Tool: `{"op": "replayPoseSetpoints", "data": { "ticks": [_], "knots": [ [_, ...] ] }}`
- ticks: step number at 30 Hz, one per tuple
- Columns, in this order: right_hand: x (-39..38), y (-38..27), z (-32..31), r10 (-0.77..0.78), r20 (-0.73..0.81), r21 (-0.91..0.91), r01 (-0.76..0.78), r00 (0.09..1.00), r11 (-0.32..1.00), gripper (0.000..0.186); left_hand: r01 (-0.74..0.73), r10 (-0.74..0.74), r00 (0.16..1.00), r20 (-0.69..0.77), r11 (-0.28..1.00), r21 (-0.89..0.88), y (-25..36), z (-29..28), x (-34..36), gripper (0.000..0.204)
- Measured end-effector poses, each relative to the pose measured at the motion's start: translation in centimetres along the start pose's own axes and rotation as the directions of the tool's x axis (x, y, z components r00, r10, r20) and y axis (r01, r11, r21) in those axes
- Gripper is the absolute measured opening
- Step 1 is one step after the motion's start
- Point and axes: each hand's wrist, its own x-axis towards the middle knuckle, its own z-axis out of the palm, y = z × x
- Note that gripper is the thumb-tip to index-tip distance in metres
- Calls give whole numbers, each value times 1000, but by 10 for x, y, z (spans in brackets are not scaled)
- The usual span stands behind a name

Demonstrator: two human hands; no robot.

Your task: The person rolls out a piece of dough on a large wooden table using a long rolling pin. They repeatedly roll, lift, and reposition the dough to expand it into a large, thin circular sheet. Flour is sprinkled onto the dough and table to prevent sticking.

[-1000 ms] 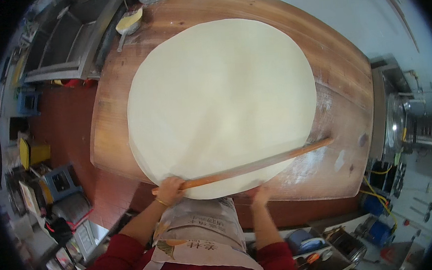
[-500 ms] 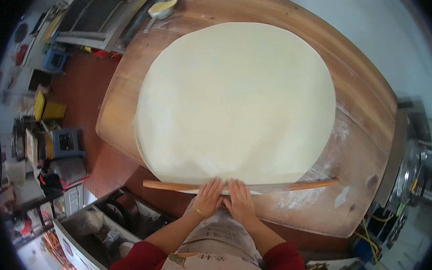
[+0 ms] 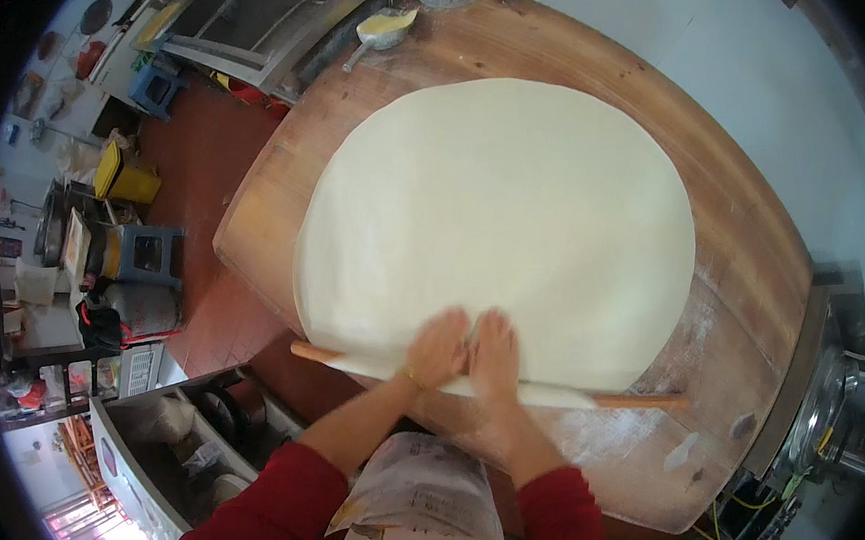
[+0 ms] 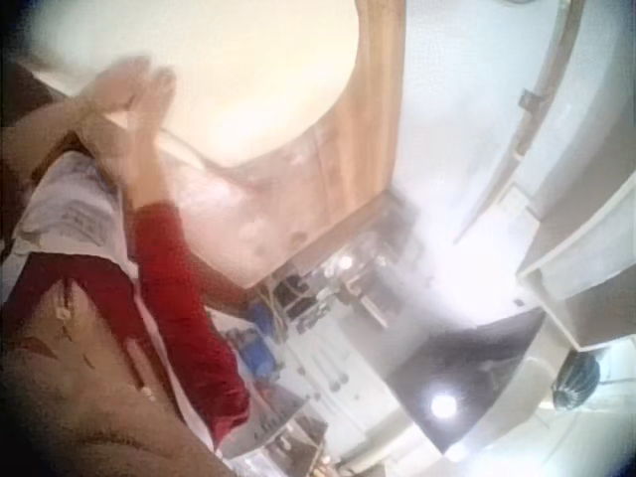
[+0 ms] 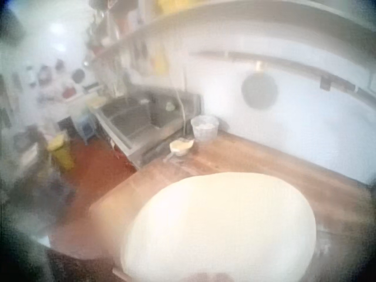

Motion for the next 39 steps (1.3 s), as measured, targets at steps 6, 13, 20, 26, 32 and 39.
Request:
{"op": "replayPoseSetpoints", "data": {
  "ticks": [6,13,20,26,32,39],
  "knots": [
    [30,54,-25,-110,-130,81,121,985,989,51,-226,202,972,117,942,248,32,13,15,72],
    [70,111,-77,-167,-195,-119,146,966,982,59,109,73,938,-340,867,486,-4,-95,232,66],
    [201,165,-154,-36,-190,-210,-5,981,978,66,-129,246,942,-227,893,431,-14,-101,248,70],
    [160,158,-133,-100,-291,-256,23,952,966,64,-244,255,967,26,886,395,-27,-113,257,63],
    [-122,13,-9,289,-104,58,-285,952,957,68,-441,390,893,226,859,261,-66,-71,-10,41],
    [-60,48,-35,532,-117,-23,-538,839,843,33,-187,166,982,87,901,392,-14,-77,84,44]
  ]
}}
